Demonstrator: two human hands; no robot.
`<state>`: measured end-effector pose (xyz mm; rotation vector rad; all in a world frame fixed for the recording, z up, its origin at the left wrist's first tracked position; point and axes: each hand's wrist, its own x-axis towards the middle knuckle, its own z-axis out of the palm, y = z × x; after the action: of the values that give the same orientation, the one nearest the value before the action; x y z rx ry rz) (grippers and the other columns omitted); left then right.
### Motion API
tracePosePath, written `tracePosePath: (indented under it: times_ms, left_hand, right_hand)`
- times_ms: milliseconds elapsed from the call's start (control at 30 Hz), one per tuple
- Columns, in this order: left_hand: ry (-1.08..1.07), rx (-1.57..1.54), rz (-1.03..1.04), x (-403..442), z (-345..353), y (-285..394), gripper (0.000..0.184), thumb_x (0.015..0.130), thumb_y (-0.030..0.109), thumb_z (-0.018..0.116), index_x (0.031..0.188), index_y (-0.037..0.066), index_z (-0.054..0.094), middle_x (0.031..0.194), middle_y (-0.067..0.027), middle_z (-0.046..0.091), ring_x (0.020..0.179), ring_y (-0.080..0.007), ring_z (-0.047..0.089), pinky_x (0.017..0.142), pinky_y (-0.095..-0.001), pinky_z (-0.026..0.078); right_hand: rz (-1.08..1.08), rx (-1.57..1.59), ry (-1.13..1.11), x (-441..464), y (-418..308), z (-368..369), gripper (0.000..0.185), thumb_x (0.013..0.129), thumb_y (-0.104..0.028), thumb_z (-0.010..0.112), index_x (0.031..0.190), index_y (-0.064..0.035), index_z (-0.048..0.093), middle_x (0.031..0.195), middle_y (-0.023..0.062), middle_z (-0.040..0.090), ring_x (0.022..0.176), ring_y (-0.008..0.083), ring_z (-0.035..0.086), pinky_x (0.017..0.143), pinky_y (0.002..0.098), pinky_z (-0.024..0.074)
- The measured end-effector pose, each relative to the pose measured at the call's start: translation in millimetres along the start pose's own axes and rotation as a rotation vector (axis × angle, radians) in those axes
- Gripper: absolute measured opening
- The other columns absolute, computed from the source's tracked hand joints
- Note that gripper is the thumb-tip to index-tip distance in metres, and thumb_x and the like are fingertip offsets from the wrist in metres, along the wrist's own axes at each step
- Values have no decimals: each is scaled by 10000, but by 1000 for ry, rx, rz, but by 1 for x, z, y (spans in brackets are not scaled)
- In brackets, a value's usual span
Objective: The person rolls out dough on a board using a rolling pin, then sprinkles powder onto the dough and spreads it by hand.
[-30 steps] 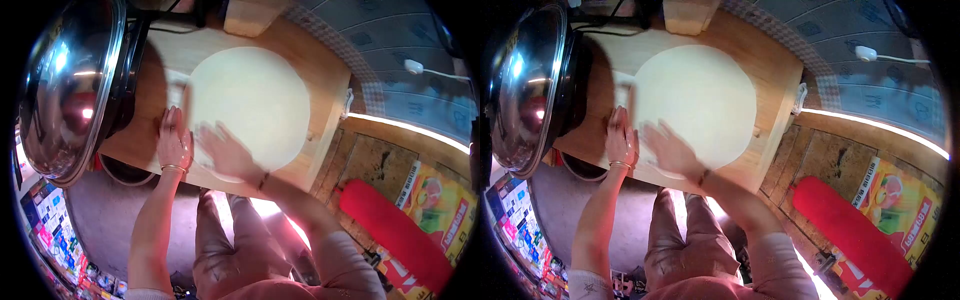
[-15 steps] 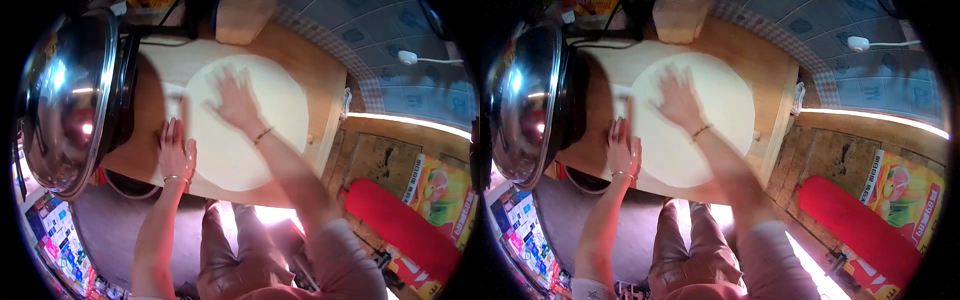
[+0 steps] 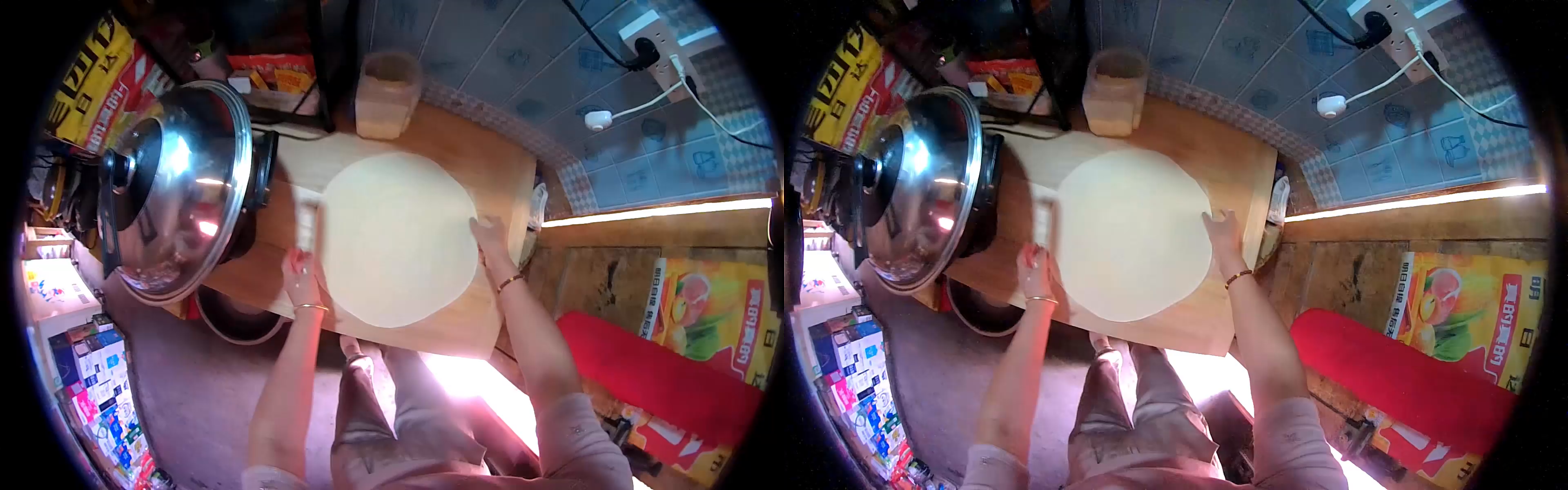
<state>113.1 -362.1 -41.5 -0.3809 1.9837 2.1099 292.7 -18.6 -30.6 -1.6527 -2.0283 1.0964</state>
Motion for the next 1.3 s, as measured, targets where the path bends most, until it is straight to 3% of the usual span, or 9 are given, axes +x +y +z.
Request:
tracePosePath:
  times_ms: [100,367,433,700,767,933,1067,1167,1300]
  left_hand:
    - [121,-39,-351,-27,-4,26,423,847,99,666,1219,-42,524,1051,-80,601,885,-167,593,790,-283,515]
    - [-167,552,-359,-58,-12,3,295,836,195,661,642,-7,571,612,-13,556,589,-141,456,558,-322,399]
    - [-195,687,34,-65,-2,-1,294,841,196,646,682,-37,563,629,-57,569,594,-146,463,581,-338,418]
    - [-48,326,96,-40,67,26,414,905,199,588,1262,-5,534,1101,-118,632,870,-163,597,801,-299,482]
    - [-202,642,608,-71,105,-60,774,894,203,571,1517,89,128,1572,-132,134,1391,-246,272,1121,-384,249]
    - [-725,-51,-408,-165,177,105,760,955,626,281,1463,61,322,1540,-193,188,1424,-255,200,1144,-385,211]
    - [-674,-584,-738,-131,152,101,688,988,565,263,1459,67,321,1516,-147,277,1434,-223,173,1164,-344,125]
    - [-252,-6,27,-185,182,85,640,982,493,353,1411,18,344,1484,-163,324,1392,-309,239,1155,-483,129]
    - [-593,550,681,-203,129,134,602,977,458,394,1393,24,408,1453,-196,370,1386,-317,281,1157,-422,140]
  right_hand:
    - [17,-65,-357,0,-22,-4,382,838,-230,666,1077,62,610,750,83,661,659,173,621,608,321,499]
    - [182,300,-522,-46,-1,-37,284,891,-171,633,1057,59,634,947,91,668,762,163,636,640,300,520]
    - [304,436,-508,-75,14,-55,261,901,-153,625,1062,52,628,942,85,660,794,165,637,648,299,528]
    - [21,260,-41,-102,82,-75,302,957,-221,529,1100,34,604,1025,90,676,931,172,630,773,344,492]
    - [-35,213,77,-108,24,-60,378,983,-298,458,1176,7,571,1175,134,627,1109,219,571,927,390,434]
    - [-101,157,-99,-136,-72,2,490,1004,-355,382,1379,-41,407,1425,139,422,1332,245,368,1100,387,274]
    - [-165,727,-484,-143,-73,-3,521,1022,-352,322,1438,-39,296,1441,108,358,1338,221,314,1110,344,221]
    - [-92,834,-542,-163,-90,-26,539,1014,-409,310,1414,-50,344,1322,77,412,1228,189,373,1024,310,286]
    - [54,973,-857,-175,-120,-76,577,1003,-485,295,1384,-66,408,1164,35,484,1082,145,451,909,263,372]
